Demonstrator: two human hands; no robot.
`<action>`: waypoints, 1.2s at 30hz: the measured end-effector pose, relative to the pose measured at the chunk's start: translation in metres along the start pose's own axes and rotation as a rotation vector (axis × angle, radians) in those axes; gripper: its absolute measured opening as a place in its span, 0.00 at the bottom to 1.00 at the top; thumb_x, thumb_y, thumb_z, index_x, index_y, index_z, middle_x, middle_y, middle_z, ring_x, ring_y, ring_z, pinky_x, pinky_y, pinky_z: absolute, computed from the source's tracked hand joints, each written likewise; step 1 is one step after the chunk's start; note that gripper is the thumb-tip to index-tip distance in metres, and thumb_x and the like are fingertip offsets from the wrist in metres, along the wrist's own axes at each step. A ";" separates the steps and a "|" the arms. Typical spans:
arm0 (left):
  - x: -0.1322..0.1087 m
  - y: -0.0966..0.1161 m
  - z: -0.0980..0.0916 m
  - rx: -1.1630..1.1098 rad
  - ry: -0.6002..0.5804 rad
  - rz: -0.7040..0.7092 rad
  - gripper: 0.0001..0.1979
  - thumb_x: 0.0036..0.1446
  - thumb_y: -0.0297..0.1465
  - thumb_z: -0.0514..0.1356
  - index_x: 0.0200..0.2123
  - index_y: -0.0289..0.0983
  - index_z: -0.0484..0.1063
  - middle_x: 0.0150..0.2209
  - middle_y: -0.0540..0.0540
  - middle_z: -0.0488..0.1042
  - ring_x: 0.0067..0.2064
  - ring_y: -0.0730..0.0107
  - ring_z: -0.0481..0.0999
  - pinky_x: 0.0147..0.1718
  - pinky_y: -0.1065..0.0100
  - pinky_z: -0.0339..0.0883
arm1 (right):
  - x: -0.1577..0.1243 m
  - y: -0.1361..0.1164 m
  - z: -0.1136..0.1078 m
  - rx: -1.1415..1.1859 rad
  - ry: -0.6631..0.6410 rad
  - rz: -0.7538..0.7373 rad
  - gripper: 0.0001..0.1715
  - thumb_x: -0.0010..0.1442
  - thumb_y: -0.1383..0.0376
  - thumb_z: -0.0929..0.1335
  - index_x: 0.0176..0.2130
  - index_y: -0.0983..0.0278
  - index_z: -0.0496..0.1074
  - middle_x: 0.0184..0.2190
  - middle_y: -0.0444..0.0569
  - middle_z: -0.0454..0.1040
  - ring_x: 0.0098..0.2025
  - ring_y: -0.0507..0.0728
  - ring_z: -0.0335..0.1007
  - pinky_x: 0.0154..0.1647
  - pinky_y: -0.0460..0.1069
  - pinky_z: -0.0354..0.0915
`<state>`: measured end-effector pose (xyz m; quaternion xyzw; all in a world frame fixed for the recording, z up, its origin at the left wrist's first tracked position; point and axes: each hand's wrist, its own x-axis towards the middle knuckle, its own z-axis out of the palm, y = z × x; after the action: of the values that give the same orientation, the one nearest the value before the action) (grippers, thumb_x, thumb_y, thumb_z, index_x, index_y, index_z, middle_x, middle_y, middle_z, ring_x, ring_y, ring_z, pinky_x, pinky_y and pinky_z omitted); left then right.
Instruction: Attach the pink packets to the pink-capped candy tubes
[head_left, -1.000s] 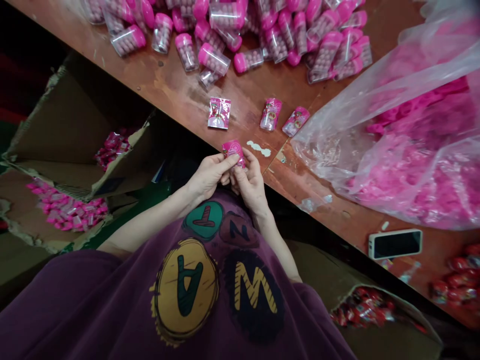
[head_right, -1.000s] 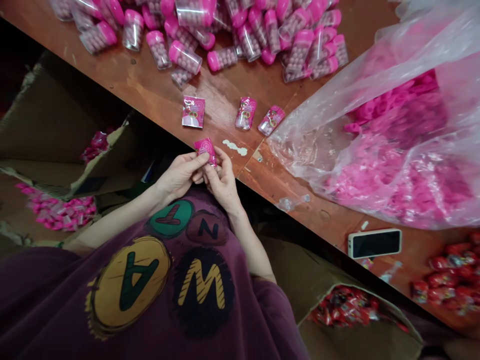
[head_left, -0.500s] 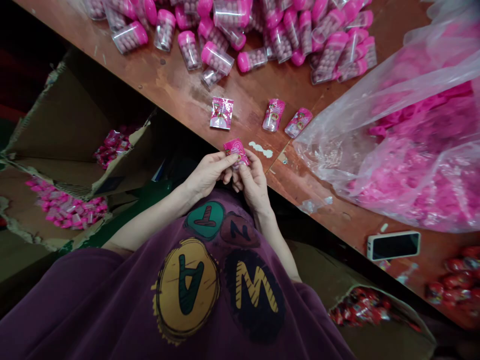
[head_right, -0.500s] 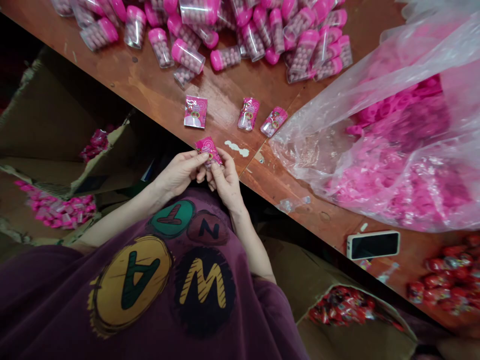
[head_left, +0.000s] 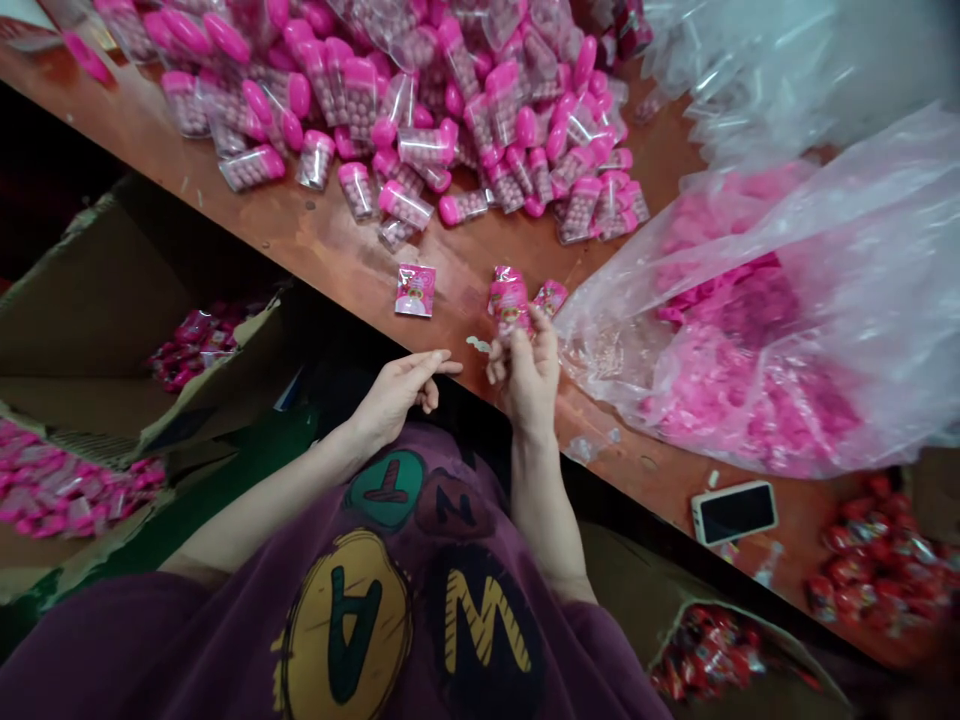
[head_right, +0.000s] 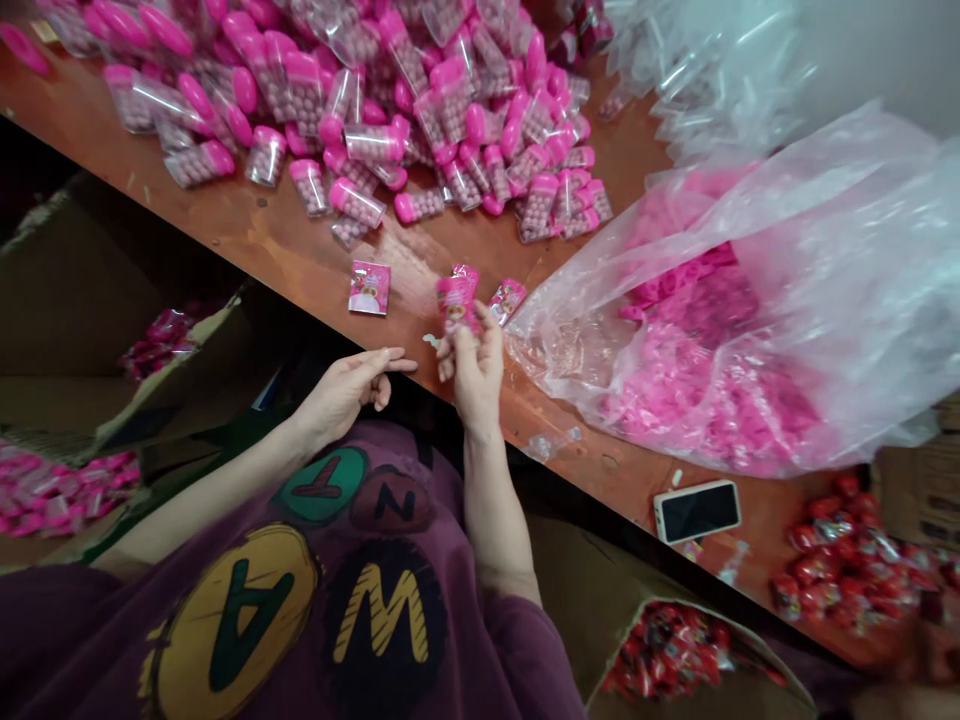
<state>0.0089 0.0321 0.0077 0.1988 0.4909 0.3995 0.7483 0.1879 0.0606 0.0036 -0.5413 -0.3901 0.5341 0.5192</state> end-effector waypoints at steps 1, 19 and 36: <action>0.000 0.000 0.000 -0.002 0.006 -0.011 0.21 0.63 0.45 0.68 0.48 0.33 0.82 0.50 0.35 0.84 0.24 0.81 0.70 0.22 0.75 0.64 | 0.008 -0.003 -0.004 -0.045 0.039 -0.033 0.35 0.69 0.45 0.68 0.67 0.52 0.57 0.28 0.37 0.73 0.18 0.48 0.56 0.20 0.46 0.57; 0.000 0.016 -0.033 -0.152 0.278 0.104 0.13 0.57 0.37 0.70 0.38 0.32 0.80 0.29 0.48 0.77 0.20 0.82 0.67 0.19 0.75 0.56 | 0.038 0.031 0.077 -1.489 -0.269 -0.675 0.19 0.75 0.67 0.60 0.56 0.65 0.76 0.52 0.60 0.78 0.52 0.66 0.67 0.48 0.60 0.61; 0.011 0.039 -0.027 -0.161 0.167 0.152 0.19 0.62 0.46 0.68 0.36 0.33 0.77 0.28 0.48 0.77 0.19 0.82 0.66 0.18 0.74 0.54 | 0.033 0.033 0.062 -1.208 -0.204 -0.799 0.16 0.75 0.66 0.59 0.49 0.63 0.75 0.51 0.59 0.79 0.52 0.62 0.72 0.54 0.59 0.61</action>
<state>-0.0287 0.0615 0.0167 0.1407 0.5015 0.5084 0.6858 0.1264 0.0964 -0.0280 -0.4973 -0.8306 0.0435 0.2466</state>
